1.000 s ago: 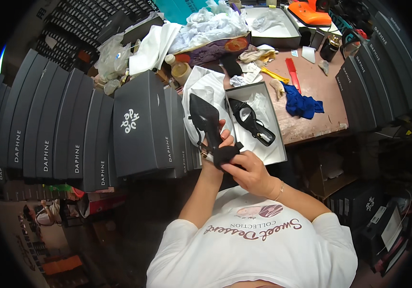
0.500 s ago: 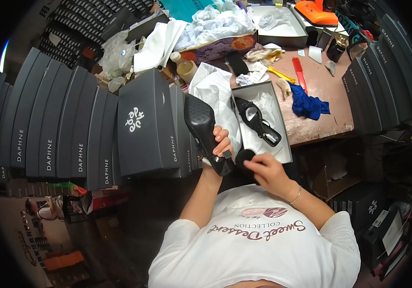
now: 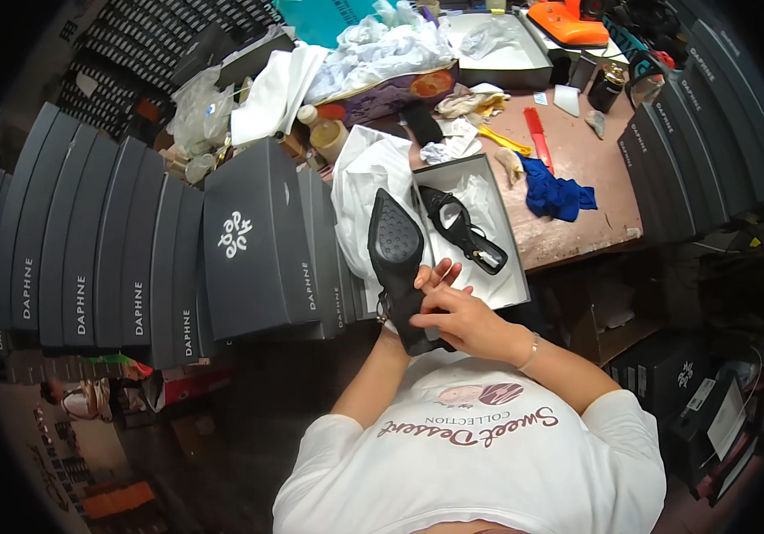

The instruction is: The recorder is inspecting, wrapping, and placing high-heeled shoes into branded shoe boxes.

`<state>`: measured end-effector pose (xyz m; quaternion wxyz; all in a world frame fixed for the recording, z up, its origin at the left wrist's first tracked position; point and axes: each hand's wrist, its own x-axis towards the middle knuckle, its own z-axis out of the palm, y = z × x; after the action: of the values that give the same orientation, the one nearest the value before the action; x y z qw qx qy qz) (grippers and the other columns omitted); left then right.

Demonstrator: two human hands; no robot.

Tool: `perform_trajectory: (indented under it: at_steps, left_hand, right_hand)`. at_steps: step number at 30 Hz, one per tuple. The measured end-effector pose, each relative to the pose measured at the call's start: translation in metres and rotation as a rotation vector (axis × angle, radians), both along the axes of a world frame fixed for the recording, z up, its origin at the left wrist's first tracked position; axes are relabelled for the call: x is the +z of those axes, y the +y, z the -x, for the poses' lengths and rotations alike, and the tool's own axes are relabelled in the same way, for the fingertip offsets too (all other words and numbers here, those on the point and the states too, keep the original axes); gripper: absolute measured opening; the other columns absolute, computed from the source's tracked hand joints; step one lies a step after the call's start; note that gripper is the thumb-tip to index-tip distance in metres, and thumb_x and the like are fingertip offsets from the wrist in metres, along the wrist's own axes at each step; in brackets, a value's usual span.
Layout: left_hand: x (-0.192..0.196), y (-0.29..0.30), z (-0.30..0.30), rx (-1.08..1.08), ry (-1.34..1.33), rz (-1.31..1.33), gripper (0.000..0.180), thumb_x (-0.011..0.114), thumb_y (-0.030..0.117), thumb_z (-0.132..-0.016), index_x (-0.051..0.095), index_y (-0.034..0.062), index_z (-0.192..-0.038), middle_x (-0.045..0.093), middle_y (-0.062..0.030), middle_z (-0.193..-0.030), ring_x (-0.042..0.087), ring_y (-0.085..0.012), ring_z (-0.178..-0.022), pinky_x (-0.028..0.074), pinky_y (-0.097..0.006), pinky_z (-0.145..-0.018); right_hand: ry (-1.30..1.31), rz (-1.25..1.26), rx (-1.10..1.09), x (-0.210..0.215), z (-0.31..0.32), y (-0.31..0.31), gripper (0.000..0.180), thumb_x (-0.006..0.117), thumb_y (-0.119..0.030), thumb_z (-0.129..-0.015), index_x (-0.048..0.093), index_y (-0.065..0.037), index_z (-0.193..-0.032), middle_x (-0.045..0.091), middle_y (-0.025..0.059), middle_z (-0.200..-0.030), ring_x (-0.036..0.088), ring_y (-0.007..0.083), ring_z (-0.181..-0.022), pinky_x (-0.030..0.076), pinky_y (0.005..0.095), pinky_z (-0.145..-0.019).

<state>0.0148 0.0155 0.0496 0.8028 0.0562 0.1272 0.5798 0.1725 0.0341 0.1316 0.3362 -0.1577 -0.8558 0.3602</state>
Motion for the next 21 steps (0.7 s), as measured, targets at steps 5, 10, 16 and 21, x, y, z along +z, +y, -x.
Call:
perform_trajectory:
  at_steps: [5, 10, 16, 21]
  left_hand:
    - [0.009, -0.015, 0.028, 0.056, 0.214, 0.065, 0.021, 0.057, 0.024, -0.091, 0.052, 0.0057, -0.081, 0.050, -0.0180, -0.132, 0.037, -0.0358, -0.134, 0.033, -0.055, -0.110]
    - [0.018, -0.017, 0.042, 0.037, 0.445, 0.139, 0.036, 0.055, 0.031, -0.095, 0.053, -0.0007, -0.112, 0.055, -0.0213, -0.124, 0.068, -0.0267, -0.089, 0.059, -0.035, -0.074]
    - [0.048, 0.001, 0.005, 0.384, 0.670, 0.159, 0.019, 0.048, 0.022, -0.101, 0.050, 0.0103, -0.115, 0.059, -0.0026, -0.110, 0.058, -0.0140, -0.101, 0.047, -0.032, -0.091]
    - [0.055, -0.014, -0.025, 0.270, 0.655, 0.134, 0.050, 0.047, 0.034, -0.100, 0.035, 0.0051, -0.139, 0.053, -0.0090, -0.123, 0.050, -0.0199, -0.119, 0.040, -0.035, -0.101]
  right_hand:
    - [-0.055, -0.087, -0.333, -0.009, -0.035, 0.045, 0.031, 0.062, 0.003, -0.070, 0.067, -0.007, -0.099, 0.062, 0.0097, -0.087, 0.060, 0.0283, -0.081, 0.049, 0.0376, -0.073]
    - [-0.307, -0.319, -0.855, -0.016, -0.091, 0.151, 0.054, 0.068, -0.007, -0.081, 0.049, -0.007, -0.131, 0.054, 0.0215, -0.123, 0.056, 0.0383, -0.108, 0.047, 0.0427, -0.090]
    - [0.028, 0.623, -0.174, -0.003, -0.026, 0.080, 0.072, 0.067, -0.016, -0.088, 0.028, -0.007, -0.148, 0.050, 0.0159, -0.134, 0.056, 0.0238, -0.111, 0.044, 0.0338, -0.094]
    - [-0.112, 0.199, -0.238, -0.014, -0.003, 0.024, 0.095, 0.079, -0.019, -0.075, 0.020, 0.001, -0.147, 0.039, 0.0259, -0.138, 0.041, 0.0365, -0.128, 0.037, 0.0397, -0.104]
